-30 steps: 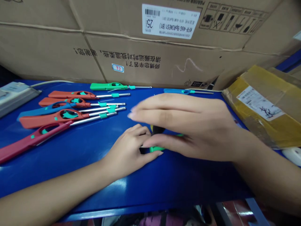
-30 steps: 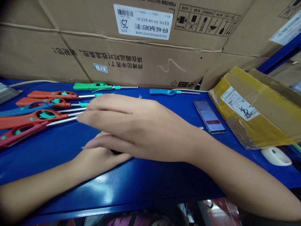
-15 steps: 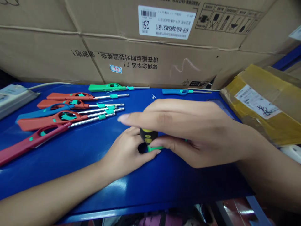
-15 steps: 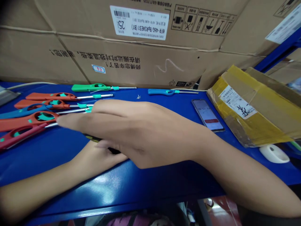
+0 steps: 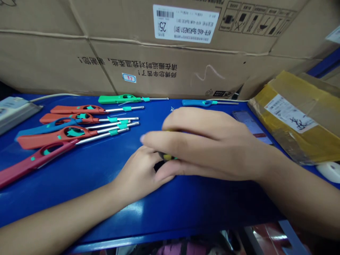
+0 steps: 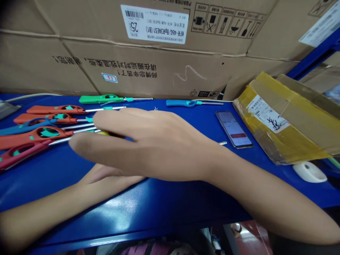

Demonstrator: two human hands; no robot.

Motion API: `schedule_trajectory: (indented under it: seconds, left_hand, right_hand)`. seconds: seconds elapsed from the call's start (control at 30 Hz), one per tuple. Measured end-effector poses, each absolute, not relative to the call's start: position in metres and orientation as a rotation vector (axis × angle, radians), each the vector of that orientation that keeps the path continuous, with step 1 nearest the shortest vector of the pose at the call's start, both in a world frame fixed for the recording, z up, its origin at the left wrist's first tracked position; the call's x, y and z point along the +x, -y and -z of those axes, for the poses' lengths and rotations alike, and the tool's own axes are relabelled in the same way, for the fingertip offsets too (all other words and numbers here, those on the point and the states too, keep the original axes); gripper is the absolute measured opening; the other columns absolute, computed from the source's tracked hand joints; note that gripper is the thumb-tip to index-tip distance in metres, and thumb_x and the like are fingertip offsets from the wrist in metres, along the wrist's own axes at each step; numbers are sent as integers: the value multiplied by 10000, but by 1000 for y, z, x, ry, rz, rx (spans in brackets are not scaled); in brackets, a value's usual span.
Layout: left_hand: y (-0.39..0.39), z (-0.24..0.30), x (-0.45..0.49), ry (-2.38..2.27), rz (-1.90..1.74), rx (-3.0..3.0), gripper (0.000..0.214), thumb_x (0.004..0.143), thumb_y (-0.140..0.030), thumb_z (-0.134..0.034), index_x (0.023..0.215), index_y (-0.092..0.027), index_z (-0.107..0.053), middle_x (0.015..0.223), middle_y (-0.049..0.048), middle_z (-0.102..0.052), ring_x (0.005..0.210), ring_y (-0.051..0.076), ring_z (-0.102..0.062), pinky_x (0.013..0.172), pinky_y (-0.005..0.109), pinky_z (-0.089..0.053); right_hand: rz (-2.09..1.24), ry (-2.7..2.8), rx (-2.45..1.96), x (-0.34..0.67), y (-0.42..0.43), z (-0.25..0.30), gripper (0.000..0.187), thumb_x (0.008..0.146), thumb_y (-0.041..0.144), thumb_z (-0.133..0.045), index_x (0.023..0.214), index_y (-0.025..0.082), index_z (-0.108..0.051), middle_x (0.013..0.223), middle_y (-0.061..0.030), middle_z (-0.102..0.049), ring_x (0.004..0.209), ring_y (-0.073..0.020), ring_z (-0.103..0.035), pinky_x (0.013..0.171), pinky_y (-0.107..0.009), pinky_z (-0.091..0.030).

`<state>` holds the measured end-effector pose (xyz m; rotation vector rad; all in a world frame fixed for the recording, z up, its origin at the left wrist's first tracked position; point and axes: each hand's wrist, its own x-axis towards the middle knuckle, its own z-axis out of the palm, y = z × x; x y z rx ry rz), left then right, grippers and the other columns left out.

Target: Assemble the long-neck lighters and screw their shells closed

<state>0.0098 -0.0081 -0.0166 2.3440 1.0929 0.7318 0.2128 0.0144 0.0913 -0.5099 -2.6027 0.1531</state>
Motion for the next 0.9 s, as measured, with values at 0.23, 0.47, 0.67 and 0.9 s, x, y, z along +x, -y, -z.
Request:
schedule_trajectory:
  seconds: [0.23, 0.47, 0.67, 0.9]
  left_hand:
    - [9, 13, 12, -1074, -790, 2323, 149, 889, -305, -695, 1022, -239, -712, 1158, 26, -727, 1100, 264, -672, 928, 404, -569]
    - [10, 14, 10, -1100, -790, 2336, 201, 895, -329, -693, 1072, -241, -722, 1142, 37, -739, 1109, 274, -667, 944, 423, -563]
    - [11, 12, 11, -1134, -704, 2321, 155, 903, -372, -662, 940, -242, -737, 1019, 42, -756, 1057, 281, -682, 921, 433, -573]
    - [10, 14, 12, -1123, -755, 2330, 228, 879, -323, -710, 1088, -231, -720, 1038, 37, -753, 995, 268, -700, 858, 411, -590]
  right_hand:
    - [-124, 2608, -445, 214, -17, -93, 249, 1040, 227, -486, 1201, 197, -674, 990, -13, -634, 944, -129, -628, 851, -256, -551]
    - [-297, 2710, -353, 218, -19, -93, 366, 1050, 203, -416, 1401, 234, -514, 1332, -21, -613, 1258, -130, -555, 1055, -242, -474]
    - [17, 2669, -500, 211, -16, -90, 276, 1063, 337, -421, 1122, 229, -667, 1156, -57, -687, 1126, -195, -645, 994, -323, -523]
    - [-306, 2654, -371, 211, -18, -90, 503, 960, 13, -360, 1370, 238, -546, 1430, 22, -599, 1364, -124, -509, 1145, -300, -446]
